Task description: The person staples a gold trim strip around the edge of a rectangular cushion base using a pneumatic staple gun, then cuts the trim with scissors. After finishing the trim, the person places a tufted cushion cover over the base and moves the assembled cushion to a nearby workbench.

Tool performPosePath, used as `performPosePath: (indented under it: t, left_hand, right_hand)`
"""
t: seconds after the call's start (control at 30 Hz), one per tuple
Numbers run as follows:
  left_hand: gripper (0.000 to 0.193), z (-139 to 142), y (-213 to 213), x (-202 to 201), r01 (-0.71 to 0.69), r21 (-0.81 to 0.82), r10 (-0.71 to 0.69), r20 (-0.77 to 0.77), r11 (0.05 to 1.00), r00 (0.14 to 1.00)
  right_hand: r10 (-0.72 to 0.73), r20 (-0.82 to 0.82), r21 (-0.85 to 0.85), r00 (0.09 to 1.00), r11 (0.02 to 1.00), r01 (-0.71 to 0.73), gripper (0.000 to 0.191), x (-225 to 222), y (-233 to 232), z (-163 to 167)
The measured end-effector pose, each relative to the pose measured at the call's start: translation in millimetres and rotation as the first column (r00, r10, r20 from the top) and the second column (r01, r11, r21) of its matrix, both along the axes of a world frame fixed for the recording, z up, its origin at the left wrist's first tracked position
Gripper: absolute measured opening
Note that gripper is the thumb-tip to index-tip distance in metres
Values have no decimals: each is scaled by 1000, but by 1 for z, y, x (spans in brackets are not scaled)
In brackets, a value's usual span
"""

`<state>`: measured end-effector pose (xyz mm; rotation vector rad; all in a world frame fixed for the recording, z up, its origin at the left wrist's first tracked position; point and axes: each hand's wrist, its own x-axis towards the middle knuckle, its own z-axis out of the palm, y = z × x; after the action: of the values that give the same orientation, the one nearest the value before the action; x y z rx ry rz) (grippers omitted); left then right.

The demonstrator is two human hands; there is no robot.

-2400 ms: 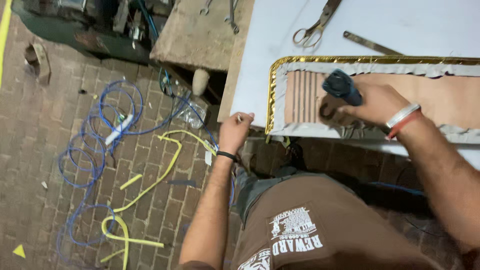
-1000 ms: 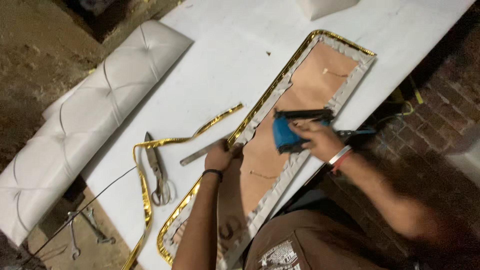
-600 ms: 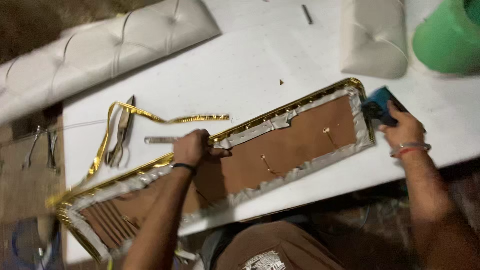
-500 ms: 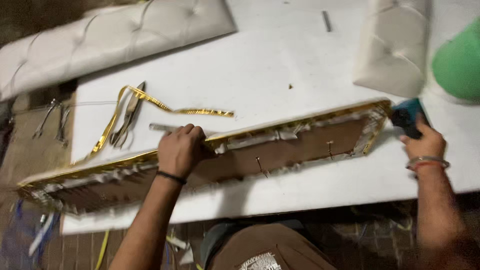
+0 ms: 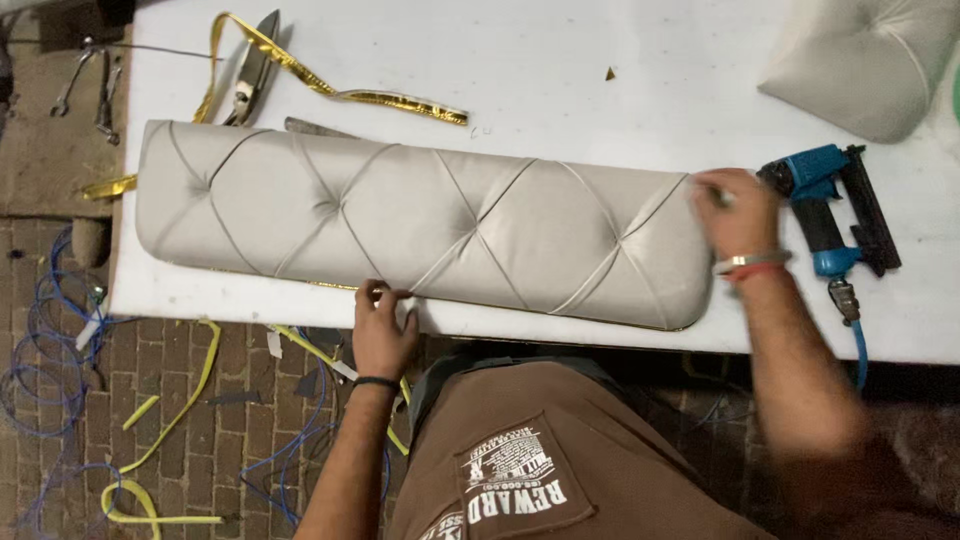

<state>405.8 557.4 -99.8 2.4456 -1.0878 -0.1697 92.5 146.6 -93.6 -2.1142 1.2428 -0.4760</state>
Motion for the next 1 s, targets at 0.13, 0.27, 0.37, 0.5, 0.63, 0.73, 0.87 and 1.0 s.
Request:
performPosePath:
  t: [0.13,0.27,0.37,0.5,0.63,0.73,0.87,1.0]
  left_hand:
    - [45,-50,-17,-2,-445,75,418,-509,892,752]
    - [87,-89,-39,-1,-724,112,327,-931,681,164]
    - [102,-103,-52,-2,-776,79,307,-940,626,152]
    - [100,-101,-54,-7,-871,-3,267,-951,491,154]
    - [103,-81,-52,-11,-853,80,254,-965,516,63]
    - [91,-60,-69,-21,-768,-211,166,-910,604,381]
    - [99,-24,-122,-34,-738,-325,32,-905,591,425]
    - [96,35,-198,-9,-606,-556,-39,-754,569,656]
  right_hand:
    - [453,-106,133,885,889,-438,49,111,20,16]
    - [611,-281,40,740,778,-627,73,224,36,41]
    - [591,-371,403,716,797,-449,77,268,45,65]
    - [550,-428,320,717,834,-449,83,256,62,99]
    - [458,-453,214,765,889,-405,87,212,86,132]
    - [260,-365,265,894,950,-168,63,161,81,142]
    - [35,7,345,999,938,-35,39,96,48,110]
    - [-145,318,225,937,971,74,40,60,20,71]
